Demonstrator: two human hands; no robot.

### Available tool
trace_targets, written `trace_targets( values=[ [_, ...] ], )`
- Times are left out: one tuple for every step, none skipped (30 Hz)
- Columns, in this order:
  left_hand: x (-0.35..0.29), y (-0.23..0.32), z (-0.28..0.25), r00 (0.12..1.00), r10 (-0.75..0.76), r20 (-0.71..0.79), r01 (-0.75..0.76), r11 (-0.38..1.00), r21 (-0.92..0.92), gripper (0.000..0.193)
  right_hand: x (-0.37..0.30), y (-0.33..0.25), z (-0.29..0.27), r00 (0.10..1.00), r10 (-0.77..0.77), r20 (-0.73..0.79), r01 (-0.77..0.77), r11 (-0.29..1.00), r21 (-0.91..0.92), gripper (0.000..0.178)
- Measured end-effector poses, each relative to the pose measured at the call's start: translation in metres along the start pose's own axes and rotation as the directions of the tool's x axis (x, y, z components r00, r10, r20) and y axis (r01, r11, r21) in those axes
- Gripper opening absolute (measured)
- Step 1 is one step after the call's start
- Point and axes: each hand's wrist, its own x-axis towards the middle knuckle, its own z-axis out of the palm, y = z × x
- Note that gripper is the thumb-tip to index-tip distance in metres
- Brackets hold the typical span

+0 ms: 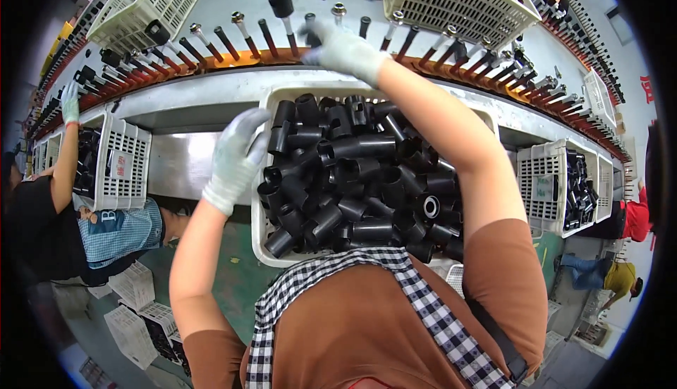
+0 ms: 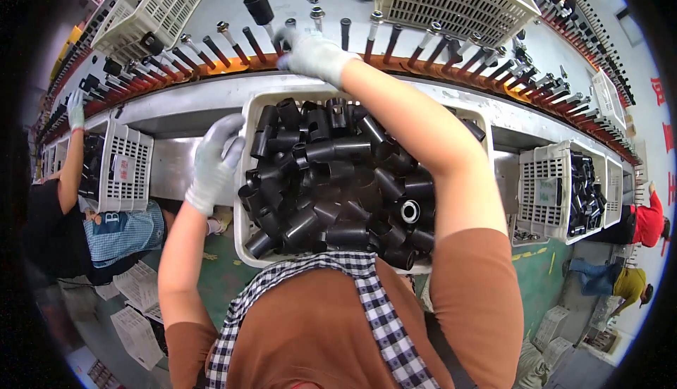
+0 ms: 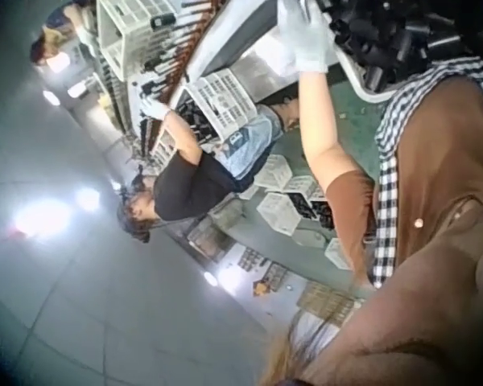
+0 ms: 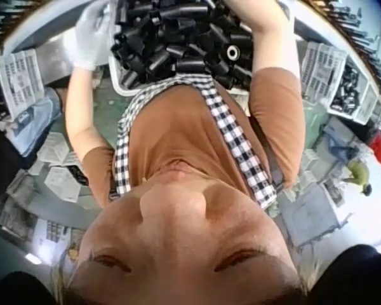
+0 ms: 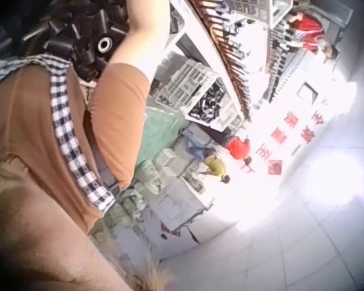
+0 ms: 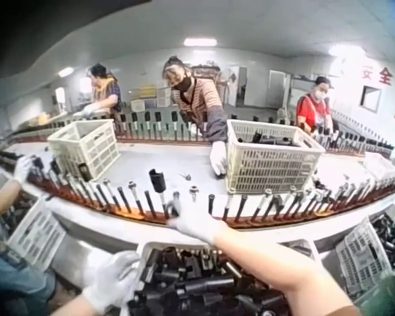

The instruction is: The person picks black plastic cylindrical components by hand from a plastic bin and places them into an assembly line rack or another bin.

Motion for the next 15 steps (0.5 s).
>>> trace_targets(
  values=[
    [0.015,0.007,-0.003,0.987,0.133,0.091,-0.143,0.984,0.110,0.030,-0.021,0.000,-0.003,0.989,-0.064,0.135,0.080,0.990,-0.118,0.039],
    [0.030,0.009,0.006,0.987,0.137,0.085,-0.146,0.983,0.109,0.030,-0.039,0.011,-0.009,0.925,-0.254,0.281,0.325,0.913,-0.245,0.035],
    [0.043,0.007,0.014,0.908,0.328,0.261,-0.388,0.893,0.228,0.032,-0.052,0.004,-0.017,0.822,-0.207,0.531,0.460,0.790,-0.404,0.037],
    [0.056,0.004,0.025,0.756,0.472,0.453,-0.624,0.728,0.284,0.033,-0.068,0.007,-0.018,0.768,-0.187,0.613,0.545,0.694,-0.471,0.038],
    [0.064,0.000,0.037,0.712,0.445,0.543,-0.660,0.688,0.302,0.033,-0.080,0.019,-0.012,0.793,-0.245,0.557,0.533,0.722,-0.441,0.043],
    [0.073,0.001,0.049,0.655,0.419,0.628,-0.705,0.638,0.309,0.033,-0.092,0.032,-0.014,0.794,-0.306,0.525,0.557,0.711,-0.429,0.051],
    [0.083,0.008,0.057,0.632,0.358,0.687,-0.710,0.623,0.327,0.031,-0.097,0.041,-0.011,0.834,-0.226,0.503,0.485,0.735,-0.474,0.054],
    [0.092,0.018,0.064,0.623,0.371,0.688,-0.722,0.611,0.324,0.031,-0.101,0.049,-0.010,0.866,-0.148,0.477,0.412,0.752,-0.514,0.056],
    [0.102,0.041,0.070,0.681,0.113,0.723,-0.595,0.661,0.457,0.031,-0.106,0.040,-0.017,0.872,-0.086,0.483,0.389,0.721,-0.574,0.054],
    [0.108,0.054,0.074,0.692,-0.156,0.705,-0.458,0.659,0.596,0.032,-0.109,0.048,-0.015,0.884,-0.142,0.446,0.418,0.669,-0.614,0.041],
    [0.108,0.045,0.085,0.811,-0.243,0.532,-0.182,0.760,0.624,0.037,-0.106,0.054,-0.012,0.900,-0.093,0.426,0.380,0.646,-0.662,0.035],
    [0.103,0.031,0.088,0.811,-0.242,0.533,-0.190,0.752,0.630,0.037,-0.103,0.051,-0.005,0.912,-0.054,0.407,0.350,0.622,-0.700,0.031],
    [0.100,0.017,0.086,0.804,-0.149,0.575,-0.292,0.745,0.600,0.038,-0.100,0.042,-0.003,0.923,-0.031,0.383,0.315,0.631,-0.709,0.027],
    [0.097,0.005,0.085,0.787,-0.058,0.615,-0.388,0.727,0.566,0.039,-0.099,0.033,-0.001,0.933,-0.009,0.360,0.282,0.640,-0.714,0.025],
    [0.104,0.026,0.072,0.582,-0.123,0.804,-0.627,0.561,0.540,0.039,-0.101,0.041,0.002,0.935,-0.077,0.346,0.317,0.615,-0.722,0.024]
  ],
)
